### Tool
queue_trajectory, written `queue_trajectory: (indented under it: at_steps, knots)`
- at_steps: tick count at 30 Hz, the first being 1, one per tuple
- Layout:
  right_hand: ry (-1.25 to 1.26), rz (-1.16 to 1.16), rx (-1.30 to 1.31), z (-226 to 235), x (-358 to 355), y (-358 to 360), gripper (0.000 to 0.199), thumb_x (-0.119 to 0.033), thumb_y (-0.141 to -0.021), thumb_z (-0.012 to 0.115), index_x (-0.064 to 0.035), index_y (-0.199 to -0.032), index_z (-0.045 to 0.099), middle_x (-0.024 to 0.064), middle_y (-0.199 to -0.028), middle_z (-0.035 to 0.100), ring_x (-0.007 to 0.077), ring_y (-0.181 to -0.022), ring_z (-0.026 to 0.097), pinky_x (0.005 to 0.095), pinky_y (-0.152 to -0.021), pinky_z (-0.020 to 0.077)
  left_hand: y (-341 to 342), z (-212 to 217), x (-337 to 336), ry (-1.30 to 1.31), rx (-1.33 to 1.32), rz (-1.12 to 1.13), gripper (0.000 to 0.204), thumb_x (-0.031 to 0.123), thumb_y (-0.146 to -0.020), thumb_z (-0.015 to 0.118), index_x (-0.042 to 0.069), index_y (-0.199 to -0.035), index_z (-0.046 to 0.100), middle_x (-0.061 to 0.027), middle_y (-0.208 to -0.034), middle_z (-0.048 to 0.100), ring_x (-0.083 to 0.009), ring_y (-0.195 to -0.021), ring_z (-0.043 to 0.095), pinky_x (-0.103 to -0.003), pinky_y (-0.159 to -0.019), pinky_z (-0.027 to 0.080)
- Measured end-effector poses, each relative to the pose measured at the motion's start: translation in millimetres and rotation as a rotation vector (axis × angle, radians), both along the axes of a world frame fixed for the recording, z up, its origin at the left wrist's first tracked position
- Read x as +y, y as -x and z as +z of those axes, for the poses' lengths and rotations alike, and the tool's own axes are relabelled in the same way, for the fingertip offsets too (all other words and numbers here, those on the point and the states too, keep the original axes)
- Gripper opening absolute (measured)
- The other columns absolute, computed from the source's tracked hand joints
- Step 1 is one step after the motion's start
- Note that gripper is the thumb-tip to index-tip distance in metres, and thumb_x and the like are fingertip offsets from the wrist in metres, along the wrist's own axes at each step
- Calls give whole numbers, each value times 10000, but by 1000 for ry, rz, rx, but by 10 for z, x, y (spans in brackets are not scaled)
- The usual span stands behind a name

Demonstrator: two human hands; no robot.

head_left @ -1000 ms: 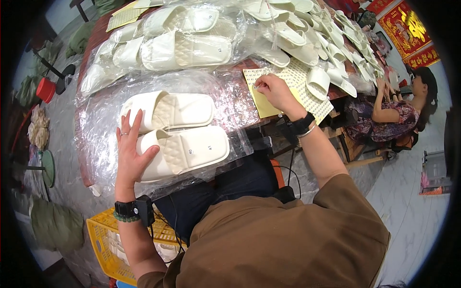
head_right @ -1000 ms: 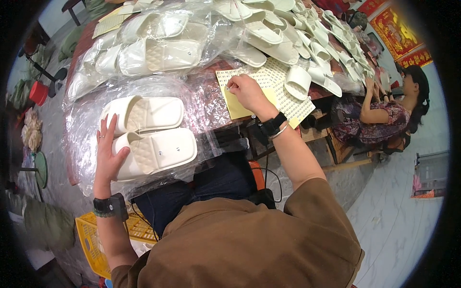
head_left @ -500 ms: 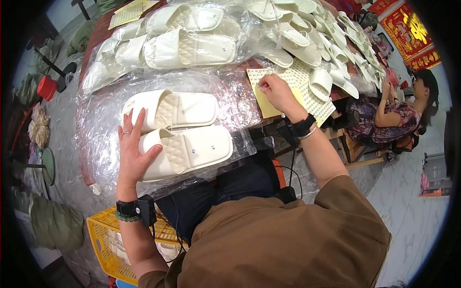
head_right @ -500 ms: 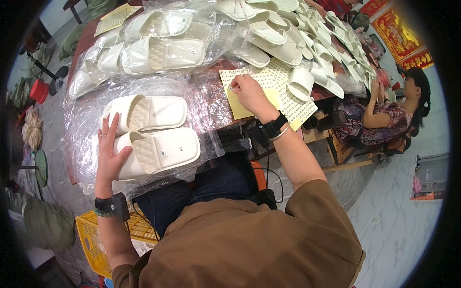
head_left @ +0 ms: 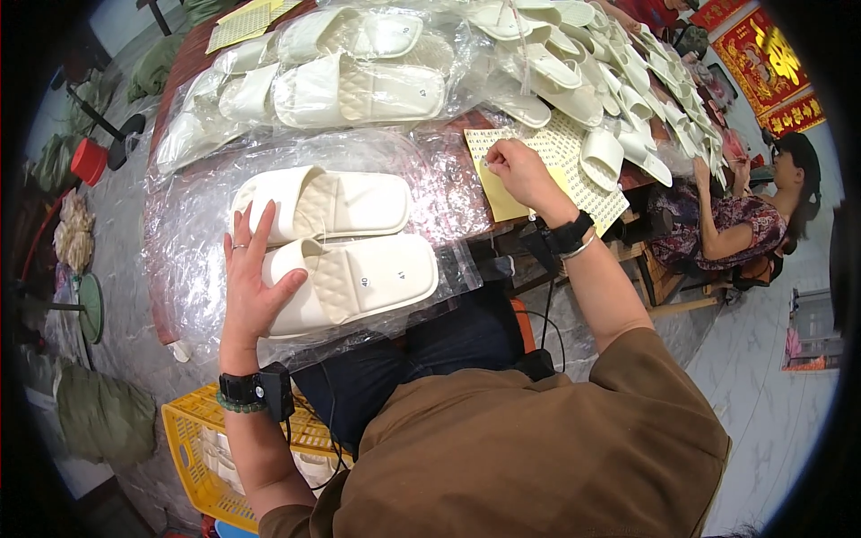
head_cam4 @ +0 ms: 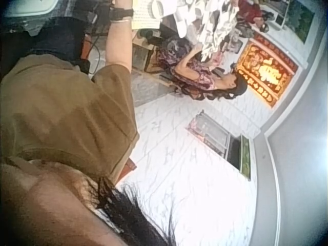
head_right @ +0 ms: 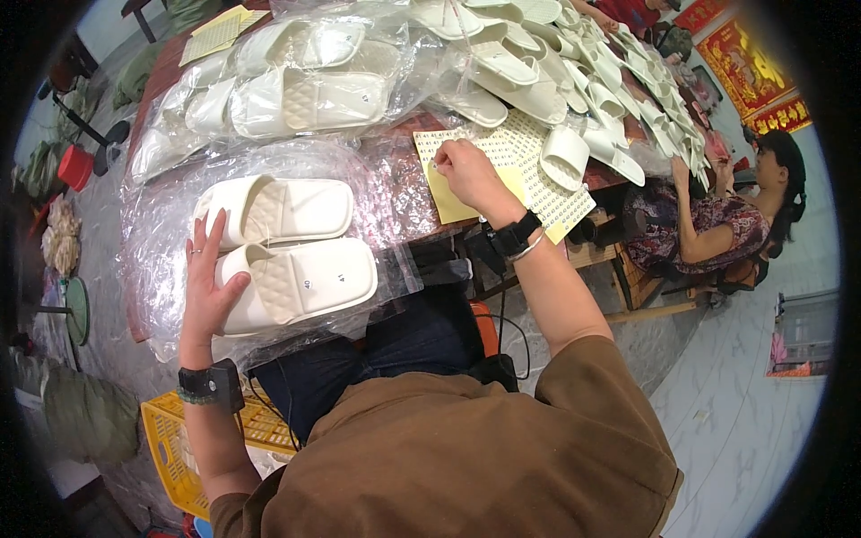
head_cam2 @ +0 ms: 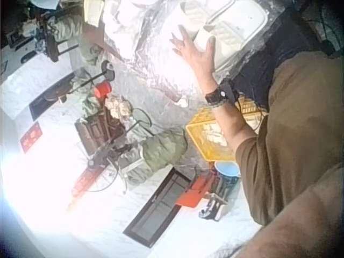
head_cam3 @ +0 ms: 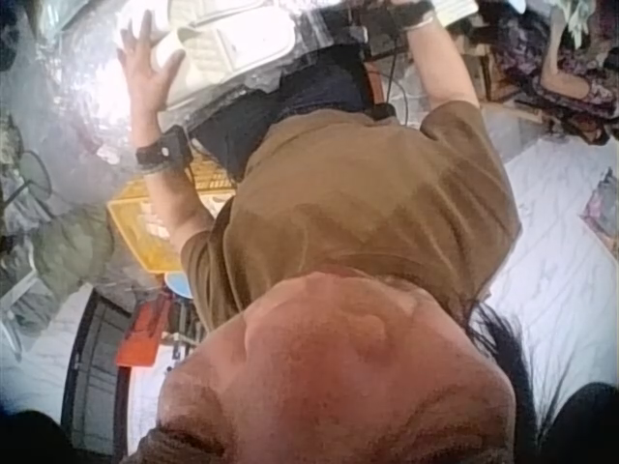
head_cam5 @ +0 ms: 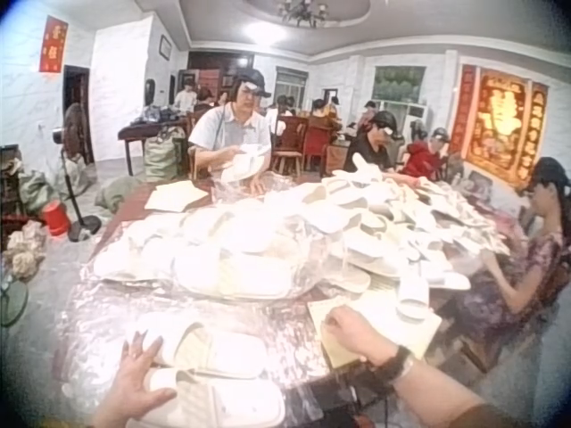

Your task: Packaging pairs of white slippers into clear plastic bags and sorting them into a yellow bin.

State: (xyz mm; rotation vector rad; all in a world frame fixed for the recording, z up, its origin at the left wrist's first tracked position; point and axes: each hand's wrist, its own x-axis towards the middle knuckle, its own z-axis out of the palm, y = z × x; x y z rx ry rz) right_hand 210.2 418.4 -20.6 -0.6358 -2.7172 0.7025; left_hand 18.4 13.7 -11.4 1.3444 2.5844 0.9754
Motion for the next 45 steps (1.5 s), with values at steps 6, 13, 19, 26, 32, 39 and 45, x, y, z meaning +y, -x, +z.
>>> queue_trajectory:
  at_steps: [6,13,19,26,32,39,45]
  knots:
    - [7,10,-51,57,1,6,80,-70,-850,637,-9,-902,631,185,-904,632,364,-885,617,429,-790,495,-16,18,12,1,-2,5,942,626,-753,686,159,-1519,397,-221,-1558,327,-431,-1475,215,-561,-1192,90]
    - [-73,73,-21,28,40,-2,93,-56,-850,643,5,-919,630,170,-886,645,316,-831,640,375,-739,505,-13,20,12,-1,-5,6,947,638,-754,681,154,-1518,399,-225,-1552,334,-428,-1475,215,-557,-1195,88]
    - [18,11,-21,39,25,7,90,-46,-848,672,5,-909,629,143,-868,648,270,-795,636,355,-725,512,-16,27,12,-2,-10,1,935,618,-758,683,152,-1518,398,-228,-1548,340,-430,-1476,213,-561,-1194,87]
    - [12,46,-46,59,55,3,99,-49,-842,684,3,-913,638,128,-854,648,235,-779,631,340,-720,512,-6,17,11,4,14,-4,930,610,-761,686,153,-1518,398,-217,-1553,337,-429,-1476,213,-565,-1193,88]
    - [-34,48,-55,100,0,-6,110,-93,-851,667,-3,-914,655,149,-893,631,289,-824,629,363,-747,505,-15,15,3,1,9,-2,920,598,-763,689,152,-1515,403,-207,-1554,339,-428,-1475,213,-563,-1194,87]
    - [-27,103,-53,146,10,-20,128,-94,-874,597,20,-873,654,188,-944,621,356,-891,606,407,-804,497,-15,16,4,1,4,-1,923,615,-766,679,147,-1513,405,-212,-1550,342,-429,-1475,213,-561,-1196,85]
    - [58,121,-148,172,139,-25,139,-117,-900,598,10,-945,632,158,-960,631,285,-846,605,367,-772,496,-16,22,15,2,-6,3,937,637,-763,669,142,-1513,403,-219,-1542,353,-432,-1473,214,-558,-1198,84]
